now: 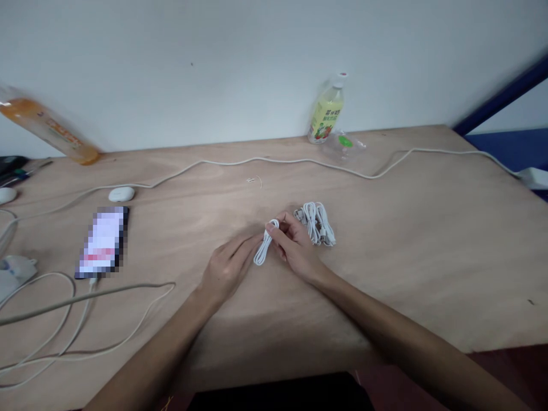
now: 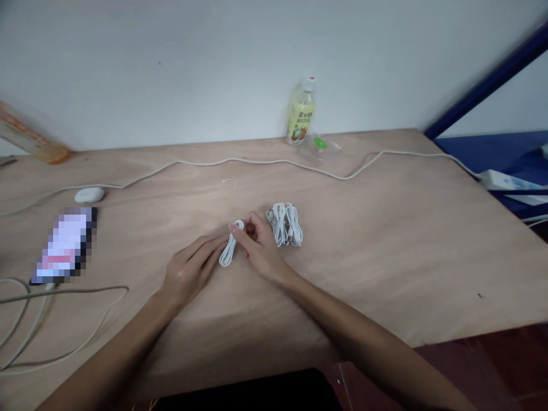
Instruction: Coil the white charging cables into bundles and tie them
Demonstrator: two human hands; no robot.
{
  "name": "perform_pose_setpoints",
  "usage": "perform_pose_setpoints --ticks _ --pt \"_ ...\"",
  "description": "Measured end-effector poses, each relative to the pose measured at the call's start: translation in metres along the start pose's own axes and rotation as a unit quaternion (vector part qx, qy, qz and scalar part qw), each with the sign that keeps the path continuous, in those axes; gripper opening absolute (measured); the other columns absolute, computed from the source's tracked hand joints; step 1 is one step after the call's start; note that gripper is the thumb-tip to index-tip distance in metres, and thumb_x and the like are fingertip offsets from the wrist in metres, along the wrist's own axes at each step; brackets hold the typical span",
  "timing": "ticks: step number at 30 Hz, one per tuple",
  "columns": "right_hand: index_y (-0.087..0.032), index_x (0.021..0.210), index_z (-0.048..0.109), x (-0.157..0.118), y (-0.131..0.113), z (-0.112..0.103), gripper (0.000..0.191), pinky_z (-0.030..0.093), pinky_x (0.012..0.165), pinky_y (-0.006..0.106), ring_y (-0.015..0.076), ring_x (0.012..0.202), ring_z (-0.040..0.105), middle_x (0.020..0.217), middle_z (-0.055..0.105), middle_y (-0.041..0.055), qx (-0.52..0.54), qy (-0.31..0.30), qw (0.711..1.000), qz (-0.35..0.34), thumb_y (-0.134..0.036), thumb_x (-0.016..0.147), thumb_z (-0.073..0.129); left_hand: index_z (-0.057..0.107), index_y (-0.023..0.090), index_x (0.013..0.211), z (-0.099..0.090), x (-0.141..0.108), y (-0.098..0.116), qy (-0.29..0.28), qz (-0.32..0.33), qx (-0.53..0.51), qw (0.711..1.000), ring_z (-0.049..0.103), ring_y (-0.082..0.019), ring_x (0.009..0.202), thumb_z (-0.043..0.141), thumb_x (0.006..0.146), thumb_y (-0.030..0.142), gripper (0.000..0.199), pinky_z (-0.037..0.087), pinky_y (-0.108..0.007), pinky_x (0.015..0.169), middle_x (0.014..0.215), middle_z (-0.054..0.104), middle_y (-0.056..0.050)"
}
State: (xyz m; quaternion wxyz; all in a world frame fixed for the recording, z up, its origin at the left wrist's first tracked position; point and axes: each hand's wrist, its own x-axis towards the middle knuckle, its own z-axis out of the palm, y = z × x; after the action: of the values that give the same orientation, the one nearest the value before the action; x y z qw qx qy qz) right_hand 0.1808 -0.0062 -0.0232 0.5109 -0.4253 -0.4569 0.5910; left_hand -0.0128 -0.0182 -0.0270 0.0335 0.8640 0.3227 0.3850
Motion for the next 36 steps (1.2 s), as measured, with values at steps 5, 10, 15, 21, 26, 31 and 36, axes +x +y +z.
perform_pose_setpoints --ticks 5,10,15,21,26,31,36 --pt "-0.026 0.083 0.052 -0.001 -0.001 0.0 0.049 0.03 0.042 0.023 0.0082 0.046 0.038 0.061 0.046 -0.0105 -0.008 -0.005 1.0 0.003 -0.065 0.09 0.08 0.069 0.013 0.139 -0.002 -0.001 0.0 -0.009 0.028 0.035 0.999 0.084 -0.025 0.11 0.06 0.109 0.009 0.031 0.072 -0.038 0.098 0.122 0.084 -0.015" --pt "-0.026 0.082 0.053 -0.001 -0.003 0.001 0.049 0.03 0.041 0.023 0.0079 0.044 0.037 0.06 0.046 -0.011 -0.001 -0.009 1.0 -0.001 -0.065 0.09 0.081 0.067 0.018 0.141 -0.001 0.002 0.004 0.0 0.0 0.008 1.0 0.083 -0.023 0.108 0.059 0.109 0.009 0.034 0.07 -0.035 0.099 0.121 0.083 -0.011" --pt "-0.026 0.082 0.053 -0.002 -0.004 0.001 0.048 0.029 0.042 0.023 0.0082 0.045 0.036 0.059 0.046 -0.0109 0.002 -0.009 1.0 -0.009 -0.065 0.091 0.08 0.071 0.02 0.134 0.002 0.004 0.008 0.018 -0.061 -0.056 0.996 0.081 -0.017 0.104 0.057 0.109 0.007 0.031 0.067 -0.027 0.097 0.116 0.083 -0.007" --pt "-0.026 0.085 0.056 -0.003 -0.002 0.001 0.046 0.029 0.042 0.024 0.0084 0.046 0.038 0.06 0.048 -0.0104 0.0 -0.004 1.0 -0.02 -0.065 0.093 0.078 0.076 0.02 0.125 0.002 0.007 0.011 0.041 -0.11 -0.097 0.988 0.079 -0.017 0.094 0.057 0.111 0.011 0.025 0.064 -0.027 0.087 0.107 0.083 -0.006" --pt "-0.026 0.085 0.054 -0.002 -0.002 0.002 0.048 0.03 0.044 0.024 0.0087 0.048 0.039 0.062 0.048 -0.0102 -0.005 -0.009 1.0 -0.025 -0.068 0.093 0.076 0.077 0.021 0.119 0.0 0.011 0.013 0.05 -0.137 -0.108 0.983 0.079 -0.016 0.089 0.058 0.11 0.013 0.023 0.063 -0.026 0.083 0.101 0.084 -0.004" --pt "-0.026 0.087 0.055 -0.003 -0.003 0.001 0.047 0.029 0.044 0.024 0.0098 0.05 0.04 0.064 0.049 -0.0087 -0.018 -0.008 1.0 -0.023 -0.068 0.095 0.075 0.079 0.022 0.112 0.0 0.015 0.015 0.054 -0.171 -0.115 0.977 0.079 -0.017 0.085 0.06 0.109 0.017 0.02 0.063 -0.027 0.079 0.097 0.084 -0.004" --pt "-0.026 0.086 0.054 -0.004 -0.005 0.002 0.046 0.029 0.045 0.024 0.0098 0.051 0.04 0.064 0.049 -0.0086 -0.02 -0.014 0.999 -0.029 -0.066 0.096 0.074 0.08 0.022 0.107 -0.001 0.017 0.015 0.051 -0.206 -0.117 0.97 0.079 -0.018 0.084 0.061 0.109 0.023 0.019 0.063 -0.029 0.079 0.096 0.085 -0.005"
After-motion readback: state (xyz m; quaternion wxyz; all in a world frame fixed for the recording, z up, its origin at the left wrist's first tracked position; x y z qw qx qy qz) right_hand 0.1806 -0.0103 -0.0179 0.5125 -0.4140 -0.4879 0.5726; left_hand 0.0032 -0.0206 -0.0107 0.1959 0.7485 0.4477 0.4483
